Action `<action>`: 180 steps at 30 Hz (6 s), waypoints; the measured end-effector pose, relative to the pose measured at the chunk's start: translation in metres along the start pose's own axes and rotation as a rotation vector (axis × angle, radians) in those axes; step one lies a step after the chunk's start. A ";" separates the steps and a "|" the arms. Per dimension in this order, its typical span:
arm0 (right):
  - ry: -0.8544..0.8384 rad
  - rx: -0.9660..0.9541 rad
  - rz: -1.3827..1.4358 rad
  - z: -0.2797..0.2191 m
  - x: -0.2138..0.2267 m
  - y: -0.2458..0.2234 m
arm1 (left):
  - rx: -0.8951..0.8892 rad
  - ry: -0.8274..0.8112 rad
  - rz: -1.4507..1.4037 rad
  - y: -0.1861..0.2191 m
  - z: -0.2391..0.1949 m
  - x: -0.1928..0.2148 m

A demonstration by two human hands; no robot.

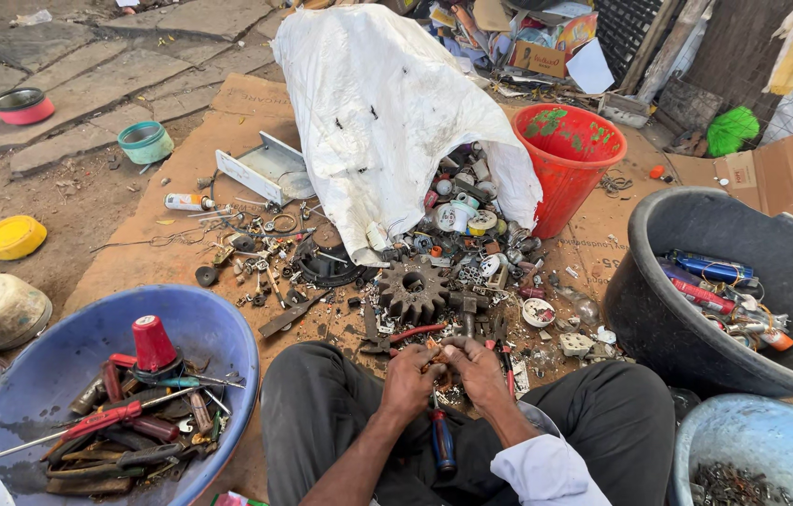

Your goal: The person sits on the ground and uses pliers and a hammer to disassemble a small white plastic component, likely an electrical switch or socket. They repeatedly strike the component with the hammer and pull out internal copper wiring, placing the separated parts into a nearby blue basin.

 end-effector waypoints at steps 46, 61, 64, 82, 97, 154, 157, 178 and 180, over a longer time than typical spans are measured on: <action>-0.060 0.653 -0.788 -0.061 -0.072 -0.124 | 0.841 0.190 -1.201 -0.064 -0.009 -0.033; -0.054 -0.163 0.013 0.004 -0.029 -0.022 | 0.189 0.064 0.020 -0.035 0.036 -0.007; 0.057 -0.278 -0.110 0.015 -0.016 -0.001 | -0.059 0.067 0.236 0.000 0.040 -0.004; 0.156 -0.221 -0.039 0.059 0.007 0.038 | 0.704 -0.087 -0.556 -0.137 0.055 -0.038; 0.217 -0.362 -0.673 0.056 0.035 0.014 | 1.049 0.119 -0.833 -0.165 0.044 -0.002; 0.101 -0.081 0.598 0.065 0.016 -0.049 | 1.071 0.068 -1.287 -0.173 0.047 -0.036; 0.102 -0.018 0.590 0.064 0.019 -0.068 | 1.065 0.030 -1.210 -0.169 0.051 -0.035; 0.271 0.012 0.263 0.023 0.053 -0.073 | 0.870 -0.037 -0.437 -0.147 0.069 0.000; 0.157 -0.016 0.176 0.019 0.030 -0.074 | 0.346 -0.194 -0.299 -0.088 0.088 -0.010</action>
Point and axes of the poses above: each hand's wrist, its own z-axis towards the middle knuckle, its own x-axis out of the back of the hand, y = z × x, the point moved 10 cm from there along z, towards the middle knuckle, and after that the axes turned 1 degree about -y, right-handed, at the moved point
